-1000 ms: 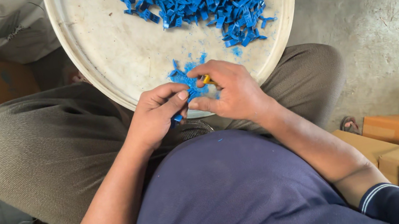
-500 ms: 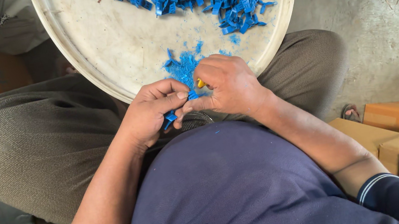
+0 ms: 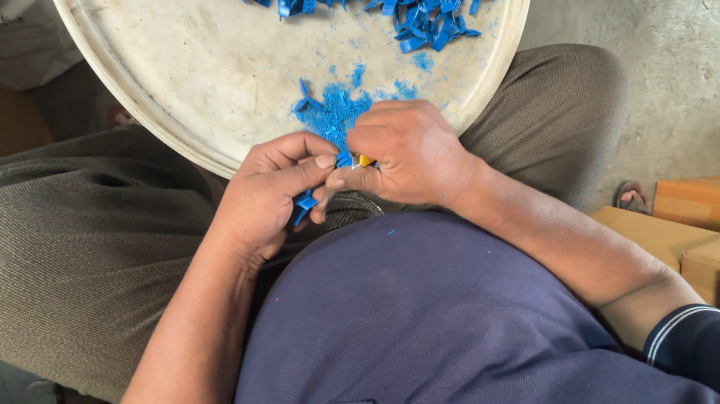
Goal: The person sits cross-legged on the floor with a basin on their lap and uses a yellow utility knife to cut blue plastic strips into small pieces. The cut pieces accumulate in the basin as the person continues to process the plastic strips one by one.
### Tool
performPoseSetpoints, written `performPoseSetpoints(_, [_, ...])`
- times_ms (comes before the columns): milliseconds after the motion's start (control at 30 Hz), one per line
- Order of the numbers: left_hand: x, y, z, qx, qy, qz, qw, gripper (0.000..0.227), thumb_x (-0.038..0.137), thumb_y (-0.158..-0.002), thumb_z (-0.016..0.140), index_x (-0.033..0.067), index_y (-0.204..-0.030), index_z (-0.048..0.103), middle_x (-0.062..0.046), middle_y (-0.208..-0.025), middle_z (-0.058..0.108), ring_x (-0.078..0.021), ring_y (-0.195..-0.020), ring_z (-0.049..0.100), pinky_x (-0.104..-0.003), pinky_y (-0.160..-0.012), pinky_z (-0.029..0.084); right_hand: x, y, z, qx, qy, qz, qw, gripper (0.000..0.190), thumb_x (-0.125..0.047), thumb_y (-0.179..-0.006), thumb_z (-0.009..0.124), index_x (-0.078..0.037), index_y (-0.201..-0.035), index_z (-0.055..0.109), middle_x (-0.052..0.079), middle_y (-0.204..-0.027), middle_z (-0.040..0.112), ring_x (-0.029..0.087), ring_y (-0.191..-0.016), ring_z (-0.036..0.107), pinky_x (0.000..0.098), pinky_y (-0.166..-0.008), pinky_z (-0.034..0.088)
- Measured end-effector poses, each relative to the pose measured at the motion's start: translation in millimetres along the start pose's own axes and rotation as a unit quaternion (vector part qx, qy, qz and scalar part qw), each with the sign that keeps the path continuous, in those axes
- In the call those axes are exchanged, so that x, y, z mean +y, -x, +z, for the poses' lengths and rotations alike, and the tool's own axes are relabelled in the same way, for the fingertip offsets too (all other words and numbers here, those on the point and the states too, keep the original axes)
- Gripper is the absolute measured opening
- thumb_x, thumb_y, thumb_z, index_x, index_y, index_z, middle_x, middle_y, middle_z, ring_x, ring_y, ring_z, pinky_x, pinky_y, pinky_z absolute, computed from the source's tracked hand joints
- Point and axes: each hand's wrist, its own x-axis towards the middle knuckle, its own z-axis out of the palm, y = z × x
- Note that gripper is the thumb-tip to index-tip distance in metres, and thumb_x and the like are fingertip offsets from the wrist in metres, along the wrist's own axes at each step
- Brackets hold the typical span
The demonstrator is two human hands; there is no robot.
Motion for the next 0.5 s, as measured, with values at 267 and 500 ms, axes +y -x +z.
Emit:
performPoseSetpoints(267, [-2.4, 4.2, -1.4, -0.037, 0.013, 0.001, 0.999, 0.013, 0.015, -0.098, 0.066, 0.0018, -0.098, 0.068, -0.004, -0.07, 0.062, -0.0117, -0.056, 0.058, -0.025, -0.049, 0.044, -3.9, 4.1, 5.1, 0.006, -0.136, 0.047, 0.99, 0.053, -0.05, -0.084, 0.084, -0.006, -0.077, 0.054, 0.01, -0.067, 0.048, 0.032, -0.064, 0.053, 0.0422, -0.058, 0.041])
performPoseSetpoints(500, [-5.5, 3.6, -3.0, -0.048, 0.025, -0.01, 0.999, 0.013, 0.014, -0.097, 0.066, 0.0015, -0.099, 0.068, -0.004, -0.07, 0.062, -0.0117, -0.056, 0.058, -0.025, -0.048, 0.043, -3.7, 5.8, 6.8, -0.006, -0.145, 0.046, 0.988, 0.054, -0.05, -0.085, 0.083, -0.006, -0.076, 0.052, 0.01, -0.066, 0.049, 0.031, -0.062, 0.052, 0.0415, -0.057, 0.04])
